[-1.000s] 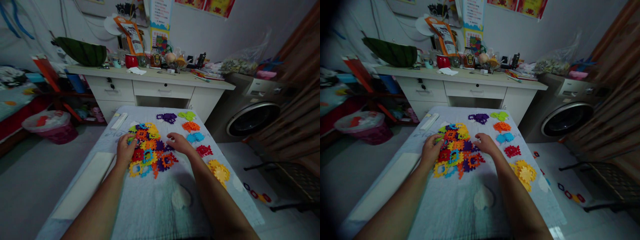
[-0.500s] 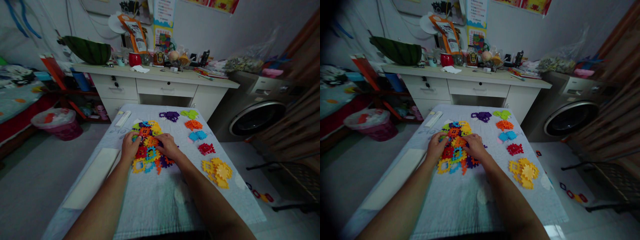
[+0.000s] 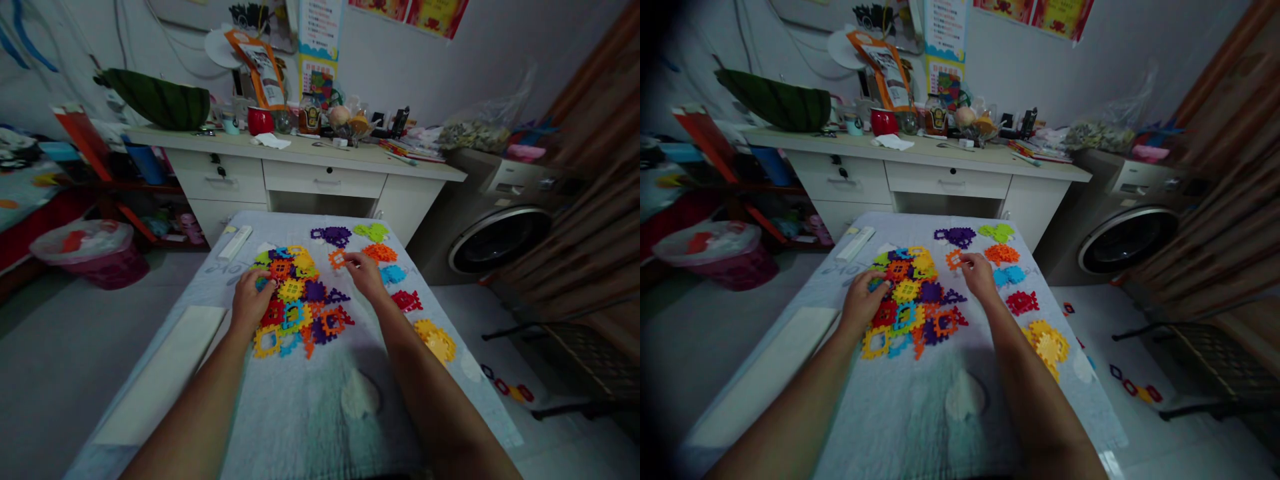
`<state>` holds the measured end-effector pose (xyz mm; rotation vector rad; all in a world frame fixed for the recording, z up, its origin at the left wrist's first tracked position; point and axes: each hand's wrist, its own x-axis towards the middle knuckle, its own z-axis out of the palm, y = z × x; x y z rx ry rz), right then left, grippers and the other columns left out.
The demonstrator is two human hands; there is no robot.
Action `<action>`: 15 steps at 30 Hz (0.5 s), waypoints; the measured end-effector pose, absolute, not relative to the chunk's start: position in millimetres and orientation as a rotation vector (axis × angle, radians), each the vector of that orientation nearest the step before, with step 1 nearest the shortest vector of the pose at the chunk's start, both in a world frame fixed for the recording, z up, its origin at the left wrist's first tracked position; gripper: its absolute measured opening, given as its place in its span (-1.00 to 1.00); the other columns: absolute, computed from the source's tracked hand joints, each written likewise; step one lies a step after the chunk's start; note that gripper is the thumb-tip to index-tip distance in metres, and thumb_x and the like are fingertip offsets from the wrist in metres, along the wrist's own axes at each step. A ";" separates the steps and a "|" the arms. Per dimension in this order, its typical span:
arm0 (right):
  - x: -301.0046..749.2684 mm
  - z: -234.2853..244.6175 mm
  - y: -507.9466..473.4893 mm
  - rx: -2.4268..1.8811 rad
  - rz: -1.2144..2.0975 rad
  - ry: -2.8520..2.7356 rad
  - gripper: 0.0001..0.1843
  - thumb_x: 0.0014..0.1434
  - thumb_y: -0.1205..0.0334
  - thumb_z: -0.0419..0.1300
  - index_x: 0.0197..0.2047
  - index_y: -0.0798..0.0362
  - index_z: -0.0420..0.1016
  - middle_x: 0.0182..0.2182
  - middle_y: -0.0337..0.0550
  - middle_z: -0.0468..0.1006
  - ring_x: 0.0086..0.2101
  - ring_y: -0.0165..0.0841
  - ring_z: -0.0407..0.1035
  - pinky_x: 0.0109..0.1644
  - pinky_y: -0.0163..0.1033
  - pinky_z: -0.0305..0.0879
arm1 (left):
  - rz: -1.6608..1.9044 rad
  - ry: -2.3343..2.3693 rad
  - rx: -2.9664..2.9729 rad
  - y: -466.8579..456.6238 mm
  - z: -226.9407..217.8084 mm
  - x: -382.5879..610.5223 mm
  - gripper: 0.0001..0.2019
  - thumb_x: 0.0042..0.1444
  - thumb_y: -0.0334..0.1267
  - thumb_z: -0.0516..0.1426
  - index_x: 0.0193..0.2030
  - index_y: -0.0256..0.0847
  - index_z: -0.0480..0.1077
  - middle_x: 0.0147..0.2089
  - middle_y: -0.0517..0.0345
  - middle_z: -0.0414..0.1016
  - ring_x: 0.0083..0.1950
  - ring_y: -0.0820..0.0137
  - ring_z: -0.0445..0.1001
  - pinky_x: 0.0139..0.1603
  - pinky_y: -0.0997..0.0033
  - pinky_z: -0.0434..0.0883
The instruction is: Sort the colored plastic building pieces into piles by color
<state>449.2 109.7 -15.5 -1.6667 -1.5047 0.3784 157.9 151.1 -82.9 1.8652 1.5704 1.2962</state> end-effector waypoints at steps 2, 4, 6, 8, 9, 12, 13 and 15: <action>482.7 -9.5 120.4 -1.756 0.318 -1.415 -0.71 0.08 0.33 0.11 -0.17 0.07 0.60 -0.17 -0.07 0.63 -0.17 -0.28 0.48 0.06 -0.13 0.37 | 1.276 1.603 1.873 150.6 -81.7 158.3 -0.79 0.05 -0.10 0.15 -0.21 -0.10 0.47 0.02 0.04 0.46 0.14 0.15 0.39 0.28 0.06 0.25; 515.9 -5.0 129.2 -1.868 0.272 -1.267 -0.67 0.03 0.35 0.08 -0.18 0.09 0.61 -0.21 -0.07 0.64 -0.15 -0.24 0.50 0.04 -0.11 0.39 | 1.266 1.629 1.890 150.2 -81.0 158.5 -0.79 0.05 -0.11 0.16 -0.20 -0.10 0.48 0.01 0.03 0.46 0.16 0.13 0.38 0.30 0.02 0.21; 545.0 -3.6 135.0 -1.946 0.274 -1.120 -0.65 -0.01 0.35 0.07 -0.19 0.09 0.61 -0.23 -0.06 0.65 -0.19 -0.20 0.53 -0.04 -0.10 0.43 | 1.265 1.635 1.910 150.4 -81.1 158.6 -0.80 0.05 -0.12 0.16 -0.20 -0.10 0.48 0.02 0.03 0.47 0.17 0.12 0.37 0.32 0.01 0.19; 566.8 -5.3 137.7 -2.002 0.300 -0.999 -0.65 -0.04 0.33 0.09 -0.20 0.10 0.61 -0.23 -0.01 0.65 -0.21 -0.14 0.54 -0.10 -0.08 0.45 | 1.264 1.637 1.916 151.0 -81.8 158.5 -0.80 0.05 -0.12 0.16 -0.20 -0.11 0.47 0.02 0.02 0.47 0.17 0.12 0.37 0.32 0.00 0.19; 574.5 -7.1 138.2 -2.020 0.312 -0.961 -0.66 -0.05 0.32 0.10 -0.21 0.10 0.61 -0.23 0.02 0.65 -0.21 -0.12 0.54 -0.11 -0.07 0.45 | 1.261 1.638 1.916 151.3 -82.1 158.4 -0.80 0.05 -0.12 0.16 -0.21 -0.10 0.47 0.02 0.03 0.47 0.17 0.12 0.38 0.32 0.00 0.19; 586.0 -13.4 137.3 -2.043 0.343 -0.942 -0.65 -0.06 0.30 0.12 -0.19 0.11 0.60 -0.21 0.06 0.65 -0.19 -0.07 0.54 -0.12 -0.04 0.45 | 1.254 1.636 1.926 151.8 -82.8 157.8 -0.80 0.06 -0.12 0.16 -0.20 -0.09 0.47 0.00 0.03 0.48 0.16 0.12 0.38 0.31 -0.01 0.19; 587.0 -15.0 136.5 -2.046 0.355 -0.954 -0.64 -0.06 0.30 0.12 -0.18 0.11 0.60 -0.21 0.07 0.65 -0.19 -0.05 0.53 -0.12 -0.02 0.45 | 1.251 1.633 1.934 151.8 -82.9 157.6 -0.80 0.06 -0.11 0.15 -0.20 -0.09 0.47 0.00 0.03 0.48 0.16 0.11 0.38 0.31 -0.01 0.19; 586.7 -16.4 134.3 -2.055 0.375 -0.982 -0.63 -0.05 0.29 0.14 -0.15 0.11 0.59 -0.20 0.08 0.64 -0.16 -0.01 0.52 -0.10 0.03 0.43 | 1.246 1.638 1.940 151.7 -83.3 157.3 -0.80 0.07 -0.10 0.15 -0.20 -0.09 0.47 0.00 0.03 0.47 0.16 0.11 0.38 0.30 -0.02 0.20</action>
